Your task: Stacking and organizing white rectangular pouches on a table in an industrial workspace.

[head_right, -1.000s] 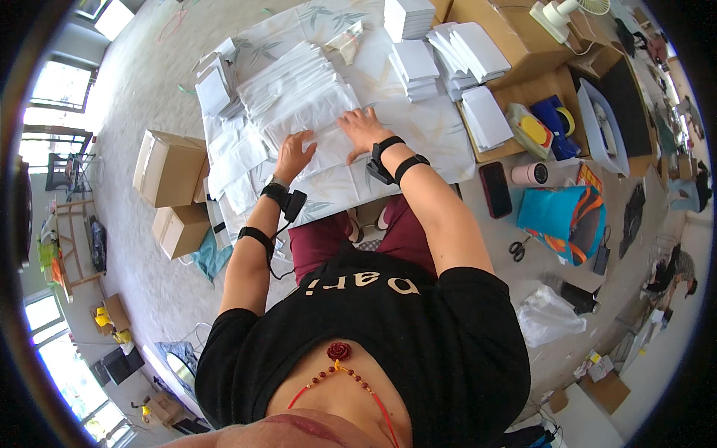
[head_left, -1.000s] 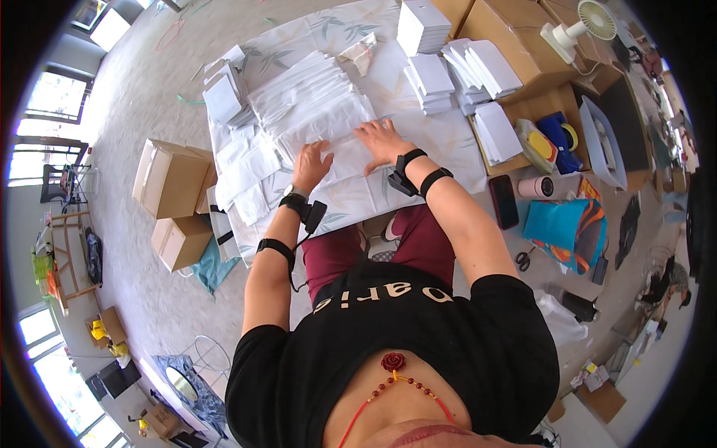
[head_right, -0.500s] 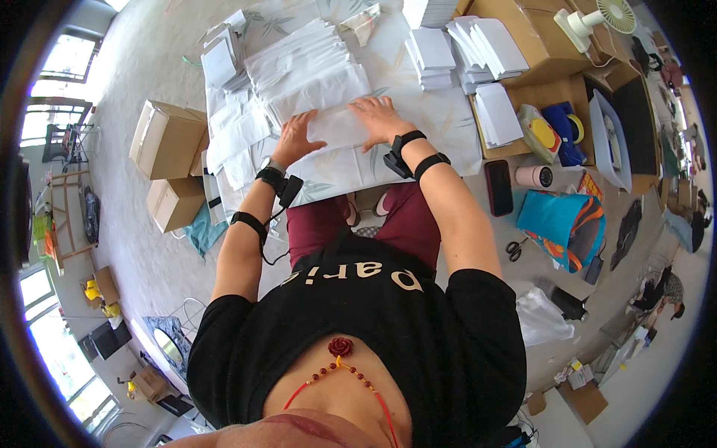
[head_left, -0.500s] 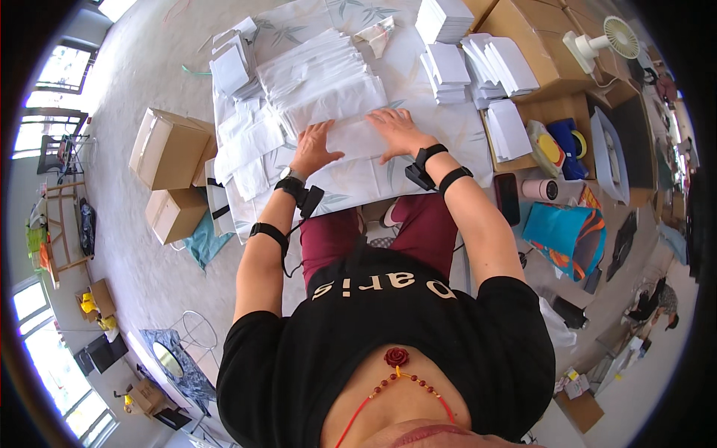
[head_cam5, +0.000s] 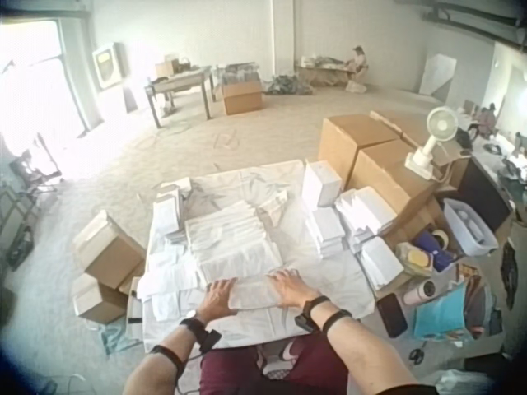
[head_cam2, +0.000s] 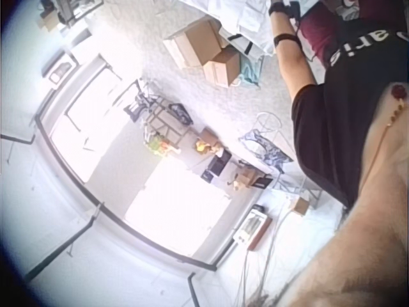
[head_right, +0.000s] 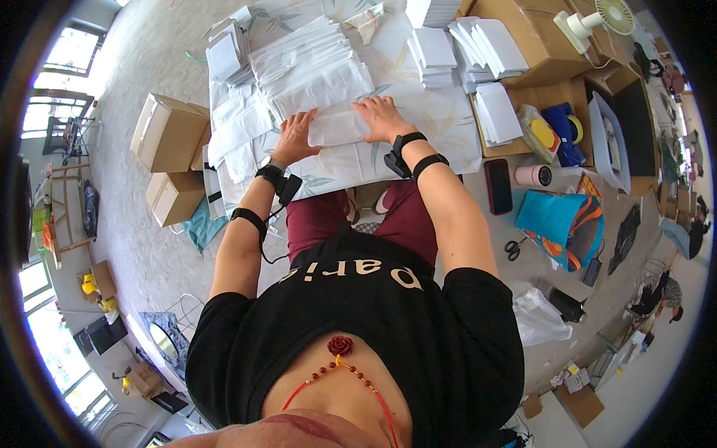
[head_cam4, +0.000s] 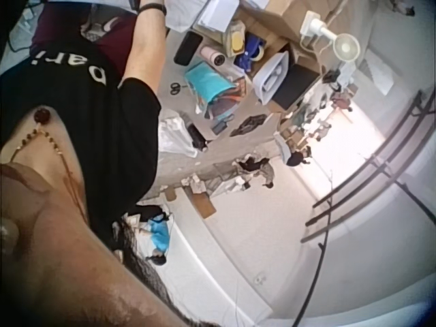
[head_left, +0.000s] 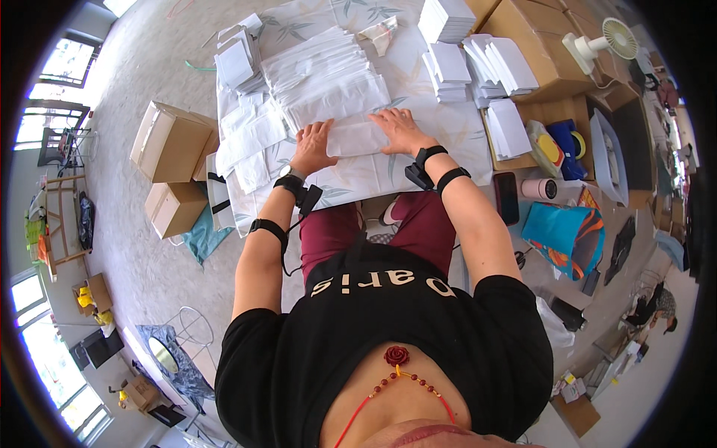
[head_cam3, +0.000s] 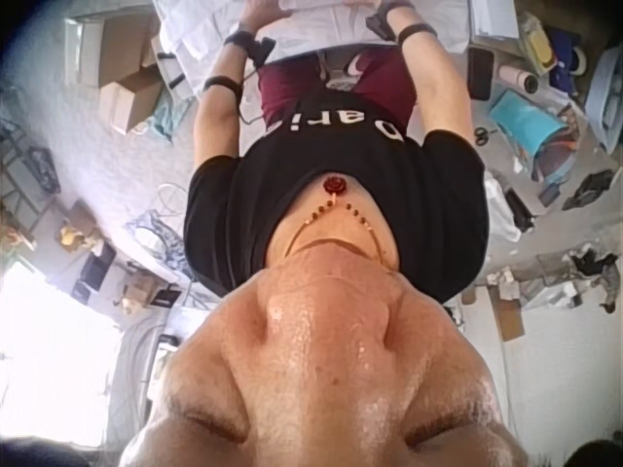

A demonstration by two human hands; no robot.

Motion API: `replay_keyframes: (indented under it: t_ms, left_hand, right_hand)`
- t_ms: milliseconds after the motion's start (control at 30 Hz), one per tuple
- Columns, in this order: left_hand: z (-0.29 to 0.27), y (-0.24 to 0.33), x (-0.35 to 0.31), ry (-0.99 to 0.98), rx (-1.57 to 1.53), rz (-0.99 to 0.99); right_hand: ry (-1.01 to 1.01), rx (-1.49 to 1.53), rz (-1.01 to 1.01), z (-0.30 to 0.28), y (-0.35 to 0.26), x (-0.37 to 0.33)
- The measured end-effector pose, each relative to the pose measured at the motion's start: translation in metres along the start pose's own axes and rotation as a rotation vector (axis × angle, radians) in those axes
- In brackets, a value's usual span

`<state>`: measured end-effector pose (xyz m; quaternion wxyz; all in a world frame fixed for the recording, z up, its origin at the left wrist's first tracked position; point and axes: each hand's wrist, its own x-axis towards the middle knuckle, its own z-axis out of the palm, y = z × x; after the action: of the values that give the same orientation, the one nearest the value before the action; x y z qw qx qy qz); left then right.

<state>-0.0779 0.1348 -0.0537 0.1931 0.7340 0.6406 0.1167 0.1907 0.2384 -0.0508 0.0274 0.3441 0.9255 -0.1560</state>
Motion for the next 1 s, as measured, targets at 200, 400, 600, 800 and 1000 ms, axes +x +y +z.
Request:
replay_keyframes:
  t_ms: [200, 400, 600, 800, 1000]
  left_hand:
    - [0.010, 0.005, -0.014, 0.170, -0.010, -0.006]
    - [0.037, 0.029, -0.027, 0.410, -0.069, -0.084]
    - [0.052, 0.043, -0.029, 0.476, -0.084, -0.148]
    - [0.052, 0.049, -0.028, 0.509, -0.093, -0.145]
    - [0.049, 0.057, -0.039, 0.586, -0.086, -0.108]
  right_hand:
    - [0.379, 0.074, 0.091, 0.019, -0.004, -0.030]
    - [0.492, 0.095, 0.303, 0.043, -0.018, -0.050]
    - [0.580, 0.126, 0.356, 0.057, -0.035, -0.052]
    - [0.614, 0.092, 0.402, 0.063, -0.041, -0.050]
    - [0.710, 0.409, 0.311, 0.069, -0.057, -0.067]
